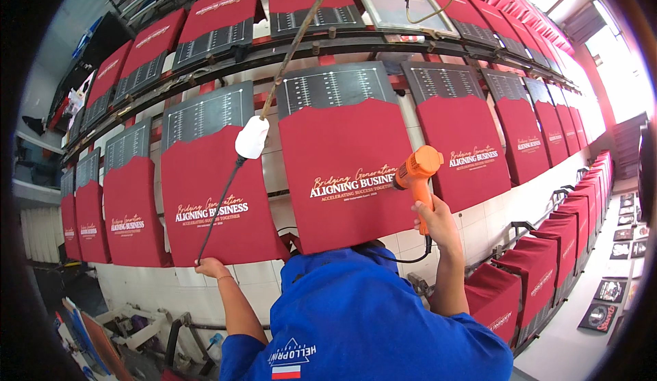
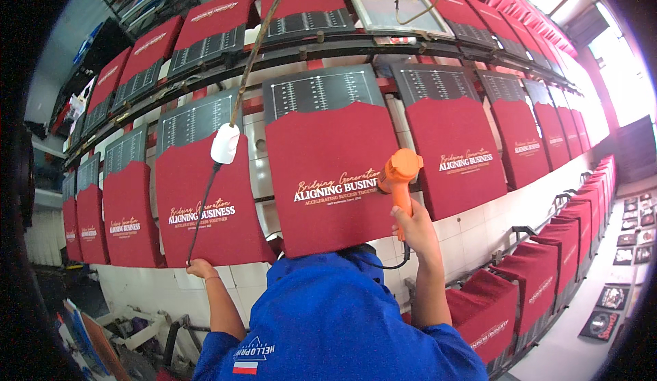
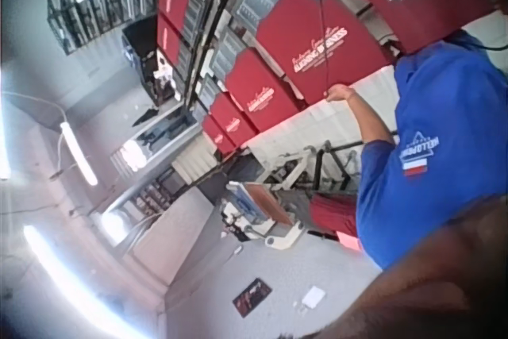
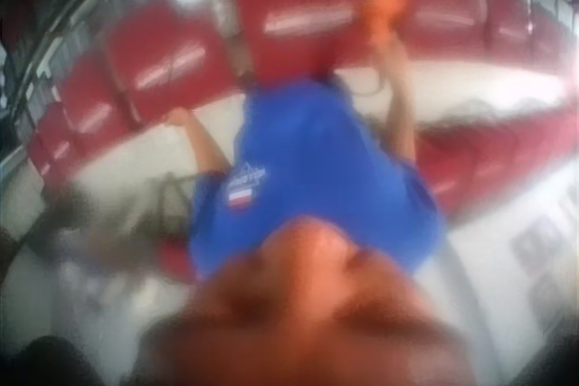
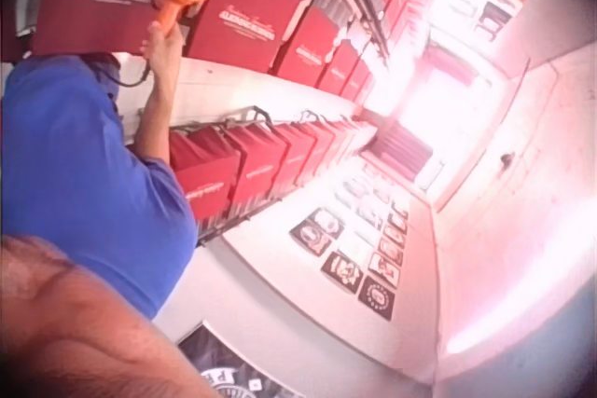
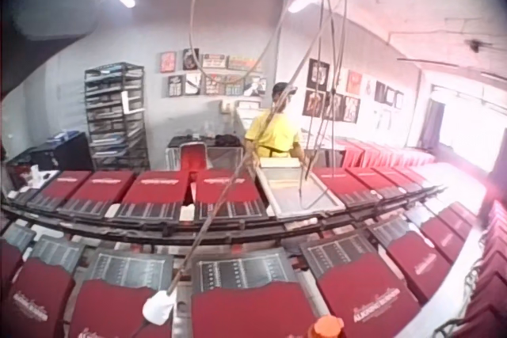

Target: The person cures screen-printed shirts using a heat gun. They move along a carousel of red shirts, hovering the tool over the printed graphics and briefly touching the fabric by hand.

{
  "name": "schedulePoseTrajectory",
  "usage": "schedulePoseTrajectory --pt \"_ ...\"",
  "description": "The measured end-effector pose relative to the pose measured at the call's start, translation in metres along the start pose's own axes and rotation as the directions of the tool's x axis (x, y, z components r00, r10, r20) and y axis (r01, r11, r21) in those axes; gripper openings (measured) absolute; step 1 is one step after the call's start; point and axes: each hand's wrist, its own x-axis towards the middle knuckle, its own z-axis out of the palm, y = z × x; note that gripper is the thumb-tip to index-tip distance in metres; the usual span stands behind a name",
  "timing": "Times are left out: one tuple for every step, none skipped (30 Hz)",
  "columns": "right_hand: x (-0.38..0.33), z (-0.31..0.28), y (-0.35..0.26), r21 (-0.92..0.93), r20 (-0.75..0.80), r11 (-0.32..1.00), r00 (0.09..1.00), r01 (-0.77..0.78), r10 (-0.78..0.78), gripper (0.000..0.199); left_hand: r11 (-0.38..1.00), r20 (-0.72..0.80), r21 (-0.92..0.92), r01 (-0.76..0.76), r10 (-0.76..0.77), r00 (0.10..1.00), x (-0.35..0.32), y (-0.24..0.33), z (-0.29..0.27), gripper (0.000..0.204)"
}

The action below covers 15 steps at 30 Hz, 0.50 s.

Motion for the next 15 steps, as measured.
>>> schedulePoseTrajectory --pt "-0.002 0.003 0.000 -0.017 -0.007 1.000 1.000 0.006 -0.006 0.032 1.000 0.046 -0.002 0.022 -0.022 0.999 0.002 0.000 -0.004 0.048" --pt "-0.003 0.007 0.000 -0.032 -0.008 0.999 1.000 0.013 -0.013 0.032 0.999 0.060 0.039 -0.007 0.005 0.998 0.007 0.002 -0.008 0.049" --pt "-0.003 0.008 0.000 0.019 0.000 1.000 1.000 -0.006 0.006 0.033 0.996 0.073 0.080 -0.035 0.029 0.997 0.013 0.003 -0.014 0.050" --pt "-0.003 0.006 -0.001 0.069 0.009 0.997 1.000 -0.026 0.026 0.033 0.991 0.087 0.122 -0.063 0.052 0.995 0.020 0.004 -0.020 0.051" --pt "-0.004 0.010 -0.002 0.120 0.017 0.992 0.999 -0.045 0.043 0.033 0.994 0.055 0.051 -0.096 0.093 0.994 0.027 0.008 -0.021 0.050" --pt "-0.006 0.018 -0.003 0.090 0.036 0.995 0.999 -0.041 0.038 0.033 0.985 0.048 0.085 -0.153 0.149 0.988 0.041 0.015 -0.027 0.048" --pt "-0.009 0.028 -0.002 0.061 0.056 0.997 0.998 -0.036 0.033 0.033 0.970 0.042 0.121 -0.208 0.205 0.978 0.058 0.023 -0.036 0.046" --pt "-0.012 0.038 -0.003 0.032 0.070 0.999 0.997 -0.025 0.022 0.033 0.953 0.044 0.151 -0.261 0.257 0.965 0.073 0.032 -0.042 0.043" --pt "-0.013 0.048 0.000 0.024 0.116 0.999 0.993 -0.030 0.027 0.035 0.907 0.051 0.191 -0.376 0.373 0.926 0.094 0.037 -0.049 0.042" --pt "-0.014 0.058 -0.001 0.052 0.168 0.998 0.985 -0.040 0.031 0.035 0.861 0.036 0.233 -0.452 0.457 0.889 0.119 0.045 -0.056 0.042" --pt "-0.015 0.071 -0.003 0.079 0.218 0.996 0.975 -0.049 0.031 0.035 0.808 0.025 0.274 -0.522 0.536 0.844 0.144 0.054 -0.064 0.042" --pt "-0.018 0.085 -0.008 0.105 0.258 0.993 0.966 -0.058 0.029 0.034 0.749 0.026 0.310 -0.586 0.609 0.792 0.165 0.065 -0.068 0.041" --pt "-0.022 0.102 -0.015 0.095 0.280 0.994 0.959 -0.062 0.033 0.034 0.736 -0.016 0.357 -0.575 0.620 0.784 0.189 0.078 -0.074 0.042" --pt "-0.026 0.125 -0.022 0.090 0.299 0.995 0.954 -0.049 0.020 0.033 0.724 -0.058 0.403 -0.560 0.631 0.774 0.213 0.094 -0.081 0.042" --pt "-0.031 0.148 -0.029 0.090 0.320 0.995 0.947 -0.036 0.006 0.032 0.709 -0.117 0.399 -0.582 0.668 0.735 0.243 0.110 -0.090 0.042"
